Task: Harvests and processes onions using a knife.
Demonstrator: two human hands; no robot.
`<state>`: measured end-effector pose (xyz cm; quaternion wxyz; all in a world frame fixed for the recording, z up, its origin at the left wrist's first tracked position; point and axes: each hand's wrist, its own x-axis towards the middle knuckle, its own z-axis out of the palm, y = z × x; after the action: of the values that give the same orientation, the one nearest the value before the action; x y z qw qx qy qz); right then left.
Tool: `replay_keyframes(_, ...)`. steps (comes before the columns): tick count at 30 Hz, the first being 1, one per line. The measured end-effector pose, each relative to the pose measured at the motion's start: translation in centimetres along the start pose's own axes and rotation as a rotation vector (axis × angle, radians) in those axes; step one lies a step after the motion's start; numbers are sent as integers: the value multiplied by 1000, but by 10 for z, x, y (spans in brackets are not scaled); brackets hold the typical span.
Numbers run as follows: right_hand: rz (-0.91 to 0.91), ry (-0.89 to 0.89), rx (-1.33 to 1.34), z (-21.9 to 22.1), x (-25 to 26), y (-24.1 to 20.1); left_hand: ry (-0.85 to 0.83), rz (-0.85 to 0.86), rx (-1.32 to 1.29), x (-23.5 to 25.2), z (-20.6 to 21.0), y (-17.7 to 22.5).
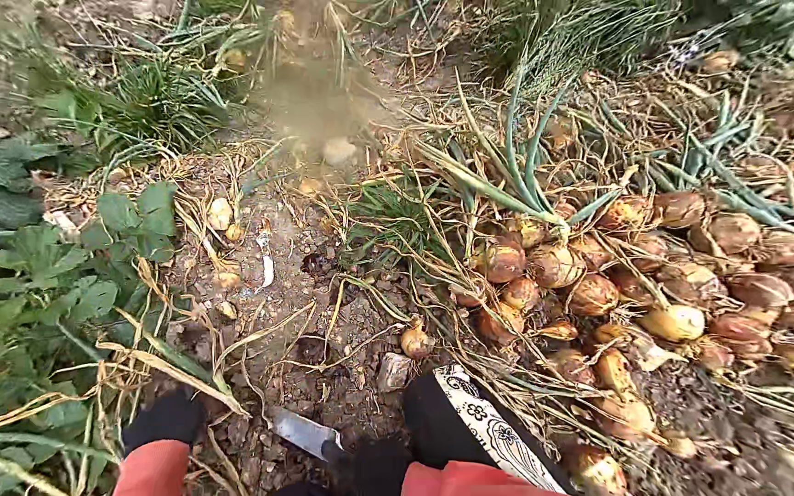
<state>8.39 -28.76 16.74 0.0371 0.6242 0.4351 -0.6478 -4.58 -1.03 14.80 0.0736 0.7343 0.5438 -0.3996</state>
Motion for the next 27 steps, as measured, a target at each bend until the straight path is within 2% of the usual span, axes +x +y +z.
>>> replay_keyframes(3, -3, 57, -61, -19, -43, 18, 31, 146, 9, -52, -22, 37)
replay_keyframes(6, -82, 213, -7, -19, -107, 69, 51, 378, -49, -112, -46, 91)
replay_keyframes(9, -18, 318, 4, -17, -175, 126, -49, 624, -39, -167, -65, 176)
replay_keyframes(12, 48, 406, 26, -9, -229, 179, -179, 834, -122, -208, -66, 273)
replay_keyframes(15, 66, 437, 119, -2, -261, 224, -315, 855, -251, -232, -55, 364)
replay_keyframes(16, 80, 408, 136, -2, -266, 239, -318, 833, -288, -235, -49, 389)
replay_keyframes(18, 101, 402, 161, 3, -262, 268, -215, 766, -269, -235, -51, 426)
replay_keyframes(20, 144, 434, 170, 11, -242, 295, -116, 707, -170, -232, -68, 442)
replay_keyframes(22, 165, 468, 169, 17, -215, 318, -13, 694, -84, -227, -91, 431)
replay_keyframes(25, 197, 495, 170, 9, -184, 335, 93, 682, 58, -218, -131, 374)
replay_keyframes(27, 223, 523, 206, -8, -178, 334, 120, 603, 116, -205, -153, 322)
